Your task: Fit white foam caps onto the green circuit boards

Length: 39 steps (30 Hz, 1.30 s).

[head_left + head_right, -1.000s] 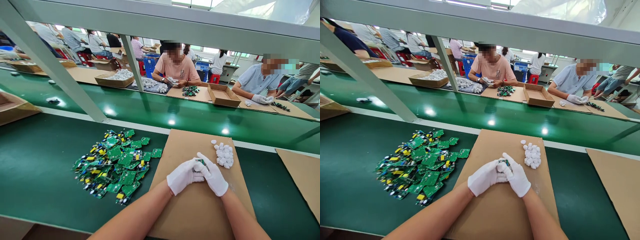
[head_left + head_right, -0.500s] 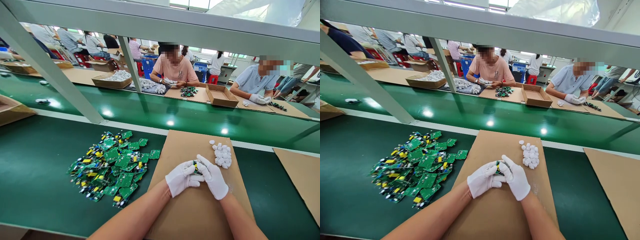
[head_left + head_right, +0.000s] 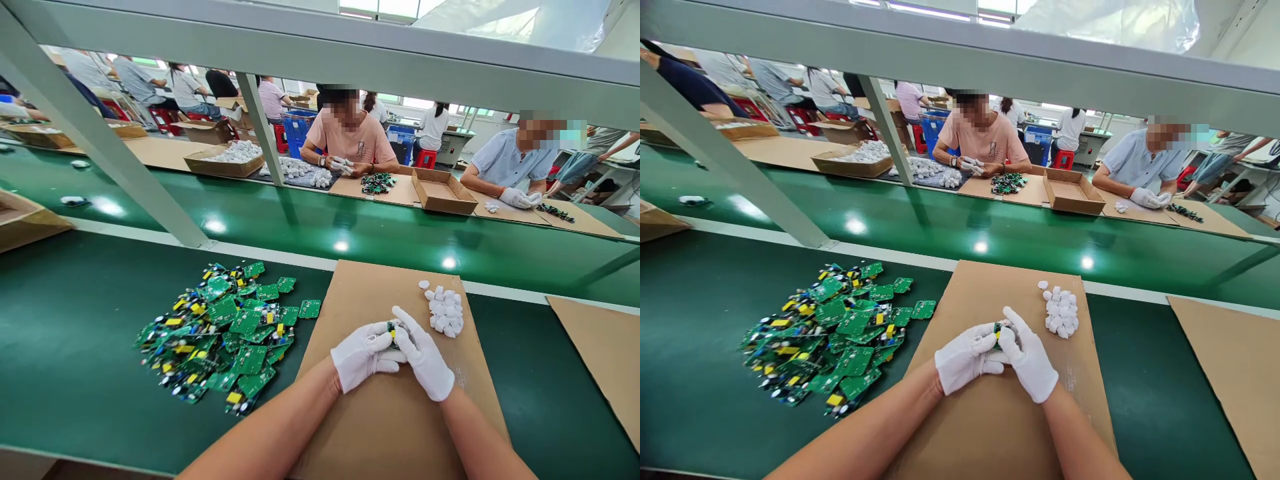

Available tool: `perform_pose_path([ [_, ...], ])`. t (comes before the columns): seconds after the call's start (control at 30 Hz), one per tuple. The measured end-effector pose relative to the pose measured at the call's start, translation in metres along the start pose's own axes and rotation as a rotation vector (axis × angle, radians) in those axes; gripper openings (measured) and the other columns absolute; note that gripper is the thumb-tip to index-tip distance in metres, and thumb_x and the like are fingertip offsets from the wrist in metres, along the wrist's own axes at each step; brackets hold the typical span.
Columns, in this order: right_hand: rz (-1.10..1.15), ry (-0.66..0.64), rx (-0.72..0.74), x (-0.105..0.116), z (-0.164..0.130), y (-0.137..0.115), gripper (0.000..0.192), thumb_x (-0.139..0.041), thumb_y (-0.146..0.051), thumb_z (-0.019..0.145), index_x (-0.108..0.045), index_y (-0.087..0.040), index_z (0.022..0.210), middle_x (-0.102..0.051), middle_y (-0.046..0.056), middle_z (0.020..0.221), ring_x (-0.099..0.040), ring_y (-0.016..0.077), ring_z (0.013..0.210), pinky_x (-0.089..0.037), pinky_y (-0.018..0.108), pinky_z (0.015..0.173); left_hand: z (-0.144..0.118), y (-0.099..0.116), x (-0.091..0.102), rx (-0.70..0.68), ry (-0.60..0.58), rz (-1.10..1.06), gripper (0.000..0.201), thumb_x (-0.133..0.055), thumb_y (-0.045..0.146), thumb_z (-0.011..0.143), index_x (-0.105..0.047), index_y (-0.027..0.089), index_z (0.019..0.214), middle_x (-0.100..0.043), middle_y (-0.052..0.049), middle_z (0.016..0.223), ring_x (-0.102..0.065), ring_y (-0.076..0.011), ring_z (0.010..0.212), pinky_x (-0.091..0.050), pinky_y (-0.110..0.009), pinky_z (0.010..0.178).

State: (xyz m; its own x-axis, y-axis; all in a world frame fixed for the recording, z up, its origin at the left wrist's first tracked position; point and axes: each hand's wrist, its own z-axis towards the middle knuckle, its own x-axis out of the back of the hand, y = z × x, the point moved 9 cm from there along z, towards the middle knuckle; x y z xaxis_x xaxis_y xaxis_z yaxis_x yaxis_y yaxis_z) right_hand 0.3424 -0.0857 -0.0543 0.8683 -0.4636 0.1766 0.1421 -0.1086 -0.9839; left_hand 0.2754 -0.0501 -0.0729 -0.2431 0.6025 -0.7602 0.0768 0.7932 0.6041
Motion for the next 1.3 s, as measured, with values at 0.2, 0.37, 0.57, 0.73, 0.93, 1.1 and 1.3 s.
perform_pose_path([
  [0.2, -0.039, 0.039, -0.033, 0.003, 0.001, 0.001, 0.054, -0.054, -0.045, 0.081, -0.049, -0.018, 0.127, -0.064, 0.006, 0.109, -0.059, 0.0227, 0.098, -0.049, 0.034, 0.085, -0.001, 0.006, -0.005, -0.005, -0.016, 0.033, 0.036, -0.067, 0.029, 0.074, -0.059, 0.018, 0.108, -0.061, -0.007, 0.091, -0.063, -0.0137, 0.074, -0.048, -0.025, 0.066],
  [0.37, 0.086, 0.018, -0.020, 0.004, 0.004, 0.006, 0.050, -0.045, -0.050, 0.085, -0.054, -0.019, 0.122, -0.062, 0.007, 0.117, -0.055, 0.0238, 0.107, -0.043, 0.040, 0.095, 0.000, 0.011, -0.007, -0.027, -0.009, 0.106, 0.031, -0.067, 0.029, 0.073, -0.061, 0.016, 0.100, -0.061, -0.007, 0.088, -0.063, -0.0157, 0.077, -0.047, -0.024, 0.066],
  [0.57, -0.090, 0.057, 0.003, 0.005, 0.006, -0.001, 0.039, -0.050, -0.048, 0.082, -0.067, -0.020, 0.103, -0.067, 0.008, 0.107, -0.058, 0.0247, 0.103, -0.042, 0.040, 0.095, 0.004, 0.010, 0.002, -0.083, 0.112, 0.259, 0.036, -0.066, 0.040, 0.072, -0.060, 0.013, 0.095, -0.063, -0.009, 0.080, -0.063, -0.0182, 0.072, -0.049, -0.026, 0.060],
  [0.73, -0.075, 0.017, 0.005, 0.000, 0.005, -0.002, 0.045, -0.045, -0.052, 0.084, -0.064, -0.019, 0.109, -0.064, 0.008, 0.114, -0.056, 0.0246, 0.108, -0.040, 0.040, 0.097, 0.004, 0.009, 0.008, -0.091, 0.180, 0.297, 0.034, -0.066, 0.042, 0.070, -0.061, 0.011, 0.084, -0.062, -0.008, 0.074, -0.062, -0.0166, 0.066, -0.049, -0.024, 0.053],
  [0.93, -0.062, -0.003, 0.016, 0.001, 0.004, 0.002, 0.047, -0.043, -0.051, 0.086, -0.058, -0.020, 0.116, -0.064, 0.007, 0.114, -0.056, 0.0234, 0.107, -0.042, 0.039, 0.096, 0.005, 0.008, 0.006, -0.109, 0.101, 0.190, 0.038, -0.063, 0.045, 0.072, -0.059, 0.013, 0.092, -0.060, -0.007, 0.076, -0.062, -0.0169, 0.068, -0.050, -0.026, 0.056],
  [1.1, -0.241, 0.016, 0.062, -0.001, 0.003, -0.003, 0.043, -0.047, -0.044, 0.086, -0.054, -0.023, 0.122, -0.064, 0.006, 0.114, -0.058, 0.0232, 0.104, -0.044, 0.038, 0.093, 0.005, 0.012, 0.002, -0.093, 0.081, 0.195, 0.032, -0.064, 0.039, 0.074, -0.058, 0.013, 0.092, -0.061, -0.007, 0.079, -0.060, -0.0133, 0.068, -0.049, -0.024, 0.059],
  [1.3, -0.319, 0.229, 0.201, 0.044, 0.000, -0.027, 0.046, -0.046, -0.035, 0.085, -0.044, -0.022, 0.129, -0.058, 0.010, 0.119, -0.056, 0.0231, 0.105, -0.046, 0.040, 0.087, 0.003, 0.028, 0.010, -0.121, 0.105, 0.089, 0.026, -0.064, 0.035, 0.075, -0.057, 0.015, 0.090, -0.057, -0.003, 0.083, -0.058, -0.0097, 0.069, -0.044, -0.018, 0.055],
])
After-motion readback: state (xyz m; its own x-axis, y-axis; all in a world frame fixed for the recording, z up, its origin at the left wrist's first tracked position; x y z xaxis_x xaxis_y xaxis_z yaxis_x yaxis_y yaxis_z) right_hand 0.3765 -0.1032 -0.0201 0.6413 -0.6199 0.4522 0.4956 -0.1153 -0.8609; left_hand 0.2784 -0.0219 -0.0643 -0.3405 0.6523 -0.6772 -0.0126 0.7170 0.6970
